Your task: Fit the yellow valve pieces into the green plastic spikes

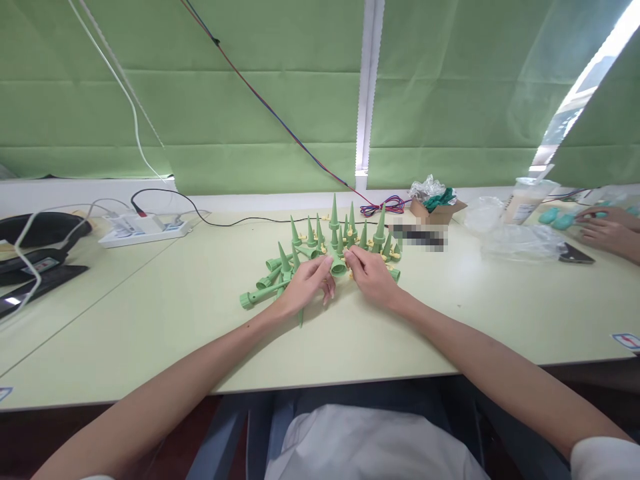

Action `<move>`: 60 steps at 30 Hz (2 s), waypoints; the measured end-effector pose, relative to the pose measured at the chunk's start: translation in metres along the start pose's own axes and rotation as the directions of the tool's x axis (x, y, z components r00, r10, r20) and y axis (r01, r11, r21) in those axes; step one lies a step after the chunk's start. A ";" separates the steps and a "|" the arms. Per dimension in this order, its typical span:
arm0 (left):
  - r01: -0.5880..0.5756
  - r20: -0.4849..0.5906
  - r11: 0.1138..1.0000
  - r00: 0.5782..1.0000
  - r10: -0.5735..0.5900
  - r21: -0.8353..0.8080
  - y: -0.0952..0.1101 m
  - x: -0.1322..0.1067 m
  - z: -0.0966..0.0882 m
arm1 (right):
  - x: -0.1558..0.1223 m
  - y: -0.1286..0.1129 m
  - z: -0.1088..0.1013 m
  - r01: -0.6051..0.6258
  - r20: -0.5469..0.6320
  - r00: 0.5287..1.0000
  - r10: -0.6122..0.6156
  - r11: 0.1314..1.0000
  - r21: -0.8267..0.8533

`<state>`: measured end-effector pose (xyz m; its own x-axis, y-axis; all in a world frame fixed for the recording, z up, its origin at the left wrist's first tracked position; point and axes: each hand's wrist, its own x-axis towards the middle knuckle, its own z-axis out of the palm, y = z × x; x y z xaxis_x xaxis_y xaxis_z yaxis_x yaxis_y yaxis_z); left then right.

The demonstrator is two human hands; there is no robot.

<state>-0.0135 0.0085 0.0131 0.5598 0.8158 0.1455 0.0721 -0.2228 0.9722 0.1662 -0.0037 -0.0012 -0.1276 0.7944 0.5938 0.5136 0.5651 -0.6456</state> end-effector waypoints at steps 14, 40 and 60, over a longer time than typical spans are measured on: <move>-0.168 -0.064 0.953 0.980 0.189 0.254 -0.002 0.000 0.003 | 0.000 0.002 0.001 -0.023 -0.001 1.000 0.023 0.998 -0.061; -0.064 -0.261 0.960 0.955 0.138 0.273 -0.003 0.002 0.005 | 0.002 -0.002 0.002 -0.075 -0.101 0.992 0.073 0.997 -0.018; -0.069 -0.101 0.976 0.991 0.091 0.208 0.000 0.000 0.002 | -0.001 0.000 0.002 -0.043 0.008 0.999 0.043 0.998 -0.043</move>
<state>-0.0115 0.0077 0.0126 0.4780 0.8416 0.2515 0.2031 -0.3845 0.9005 0.1646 -0.0041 -0.0028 -0.1119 0.8200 0.5613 0.5546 0.5202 -0.6494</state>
